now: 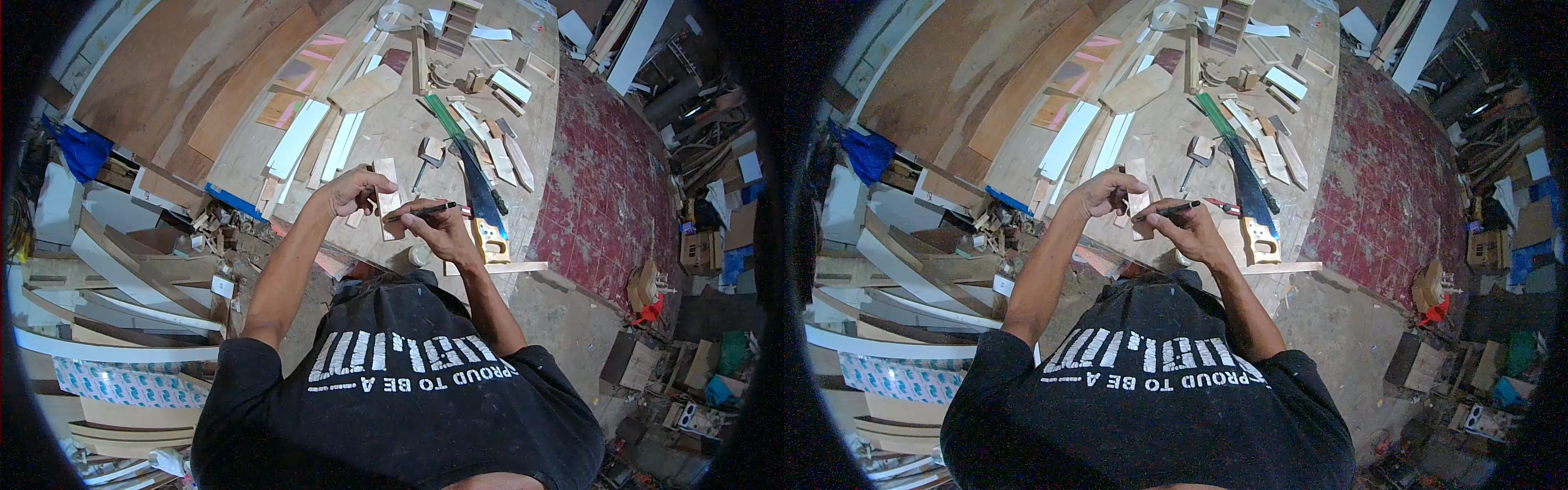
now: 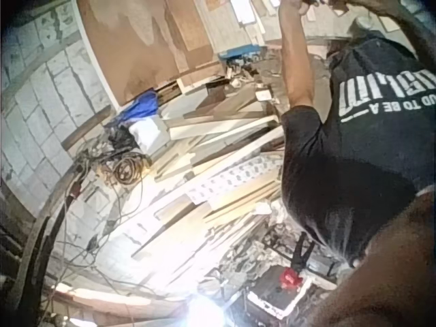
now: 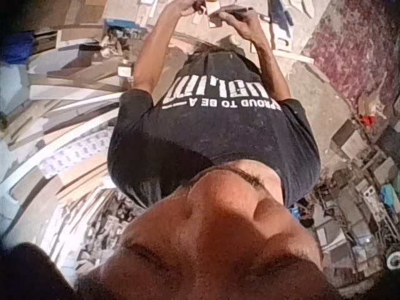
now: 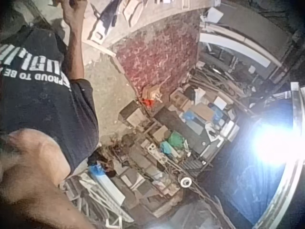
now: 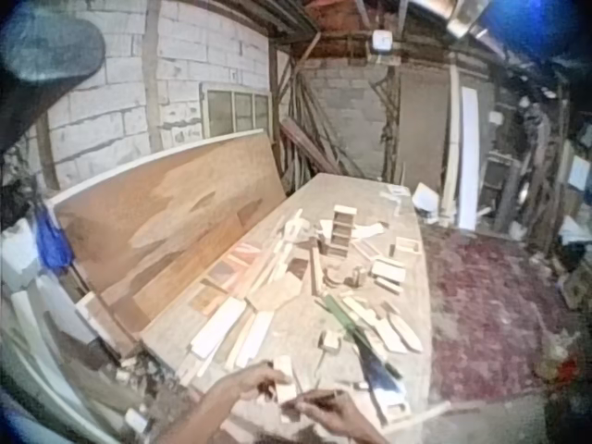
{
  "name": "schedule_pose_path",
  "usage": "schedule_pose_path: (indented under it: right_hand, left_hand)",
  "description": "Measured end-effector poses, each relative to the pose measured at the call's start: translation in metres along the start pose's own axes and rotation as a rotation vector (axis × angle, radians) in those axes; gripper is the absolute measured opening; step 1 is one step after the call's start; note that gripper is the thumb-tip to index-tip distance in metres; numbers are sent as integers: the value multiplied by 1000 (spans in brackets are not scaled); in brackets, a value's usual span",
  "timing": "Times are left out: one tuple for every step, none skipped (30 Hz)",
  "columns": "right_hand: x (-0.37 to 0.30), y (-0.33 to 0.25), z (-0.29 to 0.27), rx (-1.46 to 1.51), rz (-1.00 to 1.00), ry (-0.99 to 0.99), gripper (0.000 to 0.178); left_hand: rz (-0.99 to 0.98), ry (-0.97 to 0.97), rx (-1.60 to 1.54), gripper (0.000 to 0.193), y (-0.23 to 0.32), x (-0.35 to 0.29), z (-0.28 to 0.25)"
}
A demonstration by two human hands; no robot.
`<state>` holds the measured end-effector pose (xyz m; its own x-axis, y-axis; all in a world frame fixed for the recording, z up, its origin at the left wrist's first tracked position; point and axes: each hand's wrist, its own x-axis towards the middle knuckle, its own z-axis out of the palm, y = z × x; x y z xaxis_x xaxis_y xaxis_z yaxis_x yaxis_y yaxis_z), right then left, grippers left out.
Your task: The person holds and turns a small wooden box, fits wooden pieces together on the workbench, marks a wooden piece with a pencil, and picks up a hand saw.
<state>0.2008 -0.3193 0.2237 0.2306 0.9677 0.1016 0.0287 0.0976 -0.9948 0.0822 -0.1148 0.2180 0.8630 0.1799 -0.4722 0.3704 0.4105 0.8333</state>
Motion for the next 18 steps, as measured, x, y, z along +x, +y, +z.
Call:
schedule_pose_path:
  right_hand:
    - [-1,-5,1,-7,-7,-20,22]
    - [-3,-7,2,-14,-13,-40,23]
    - [-3,-8,4,-15,-12,-43,23]
    - [-5,-9,6,61,11,-50,22]
    - [-5,-9,7,137,33,-58,22]
    - [-6,-9,6,136,35,-58,22]
    - [-7,-9,5,77,24,-64,22]
    - [-7,-9,4,19,12,-70,22]
    - [-8,-10,4,18,14,-71,22]
    - [-8,-13,5,14,6,-81,22]
    - [-8,-15,5,11,-2,-91,22]
    - [-8,-14,4,10,-2,-91,22]
    - [-9,-14,4,-2,2,-95,23]
    - [-10,-13,3,-15,6,-99,23]
    - [-10,-12,2,-15,7,-98,23]
    - [-11,-11,2,-13,-1,-87,24]
    - [-12,-10,1,-11,-9,-75,24]
    - [-12,-11,0,-11,-8,-73,24]
  left_hand:
    - [1,0,-3,22,-1,0,-1]
    - [3,-12,-8,23,-2,1,-3]
    - [5,-25,-14,23,-4,2,-5]
    - [6,-26,-16,23,-5,3,-6]
    - [13,-24,-17,23,-6,3,-8]
    - [20,-21,-18,23,-7,4,-9]
    - [20,-22,-20,23,-8,5,-9]
    - [27,-23,-25,23,-9,6,-9]
    - [34,-24,-31,22,-9,7,-9]
    - [34,-24,-32,22,-10,6,-10]
    - [28,-28,-32,23,-10,5,-10]
    - [22,-33,-31,23,-10,5,-11]
    - [22,-34,-32,23,-10,5,-11]
    - [36,-31,-28,24,-10,5,-11]
    - [50,-29,-25,24,-10,5,-10]
    - [49,-31,-25,24,-10,5,-10]
    - [49,-34,-16,25,-9,4,-10]
    - [48,-36,-8,26,-8,4,-10]
